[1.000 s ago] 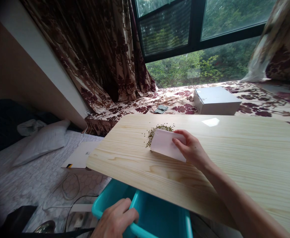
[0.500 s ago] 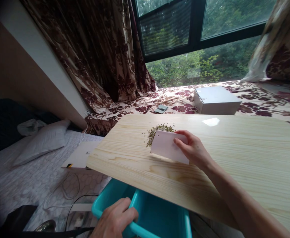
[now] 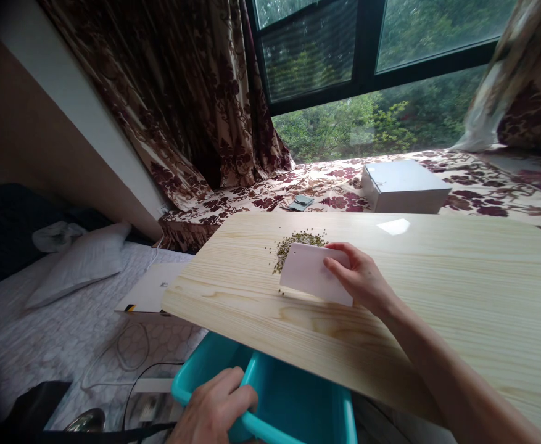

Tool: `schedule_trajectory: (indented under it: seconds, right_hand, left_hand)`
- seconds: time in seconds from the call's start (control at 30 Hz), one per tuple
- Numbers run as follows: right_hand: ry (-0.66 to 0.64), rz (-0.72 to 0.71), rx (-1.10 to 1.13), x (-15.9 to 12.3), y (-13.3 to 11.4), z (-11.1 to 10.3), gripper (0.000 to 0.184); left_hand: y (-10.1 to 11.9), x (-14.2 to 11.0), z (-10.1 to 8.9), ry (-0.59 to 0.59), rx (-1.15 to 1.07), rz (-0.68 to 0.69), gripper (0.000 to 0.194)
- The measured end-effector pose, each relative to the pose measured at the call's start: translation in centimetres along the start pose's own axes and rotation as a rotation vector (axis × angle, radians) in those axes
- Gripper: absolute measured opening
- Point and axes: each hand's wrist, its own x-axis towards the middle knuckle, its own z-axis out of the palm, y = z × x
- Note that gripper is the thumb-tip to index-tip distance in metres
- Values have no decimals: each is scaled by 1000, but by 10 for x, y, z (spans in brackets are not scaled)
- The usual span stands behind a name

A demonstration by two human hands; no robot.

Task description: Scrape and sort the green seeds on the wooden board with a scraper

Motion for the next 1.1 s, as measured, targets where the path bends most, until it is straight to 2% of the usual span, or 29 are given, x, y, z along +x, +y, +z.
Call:
schedule_trajectory:
  seconds: [0.5,0.6,0.8,1.0,1.1]
  right_hand:
    - [-66,21,-1,-1,3,0,37]
    - [-125,32,-26,-3,1,-1,35]
    - [-347,49,18,-9,-6,-3,35]
    - [-206,-6,35,-5,0,1,39]
    - [-215,-1,16,-4,4,5,40]
  left_hand:
    - [0,-2,1,38,-16,-20,48]
    - [0,-2,5,39,-17,-44,52]
    - [0,-2,9,47,-27,-75,53]
    - [-3,-2,11,73,-38,-59,51]
    - [-5,-2,9,62,-30,-53,51]
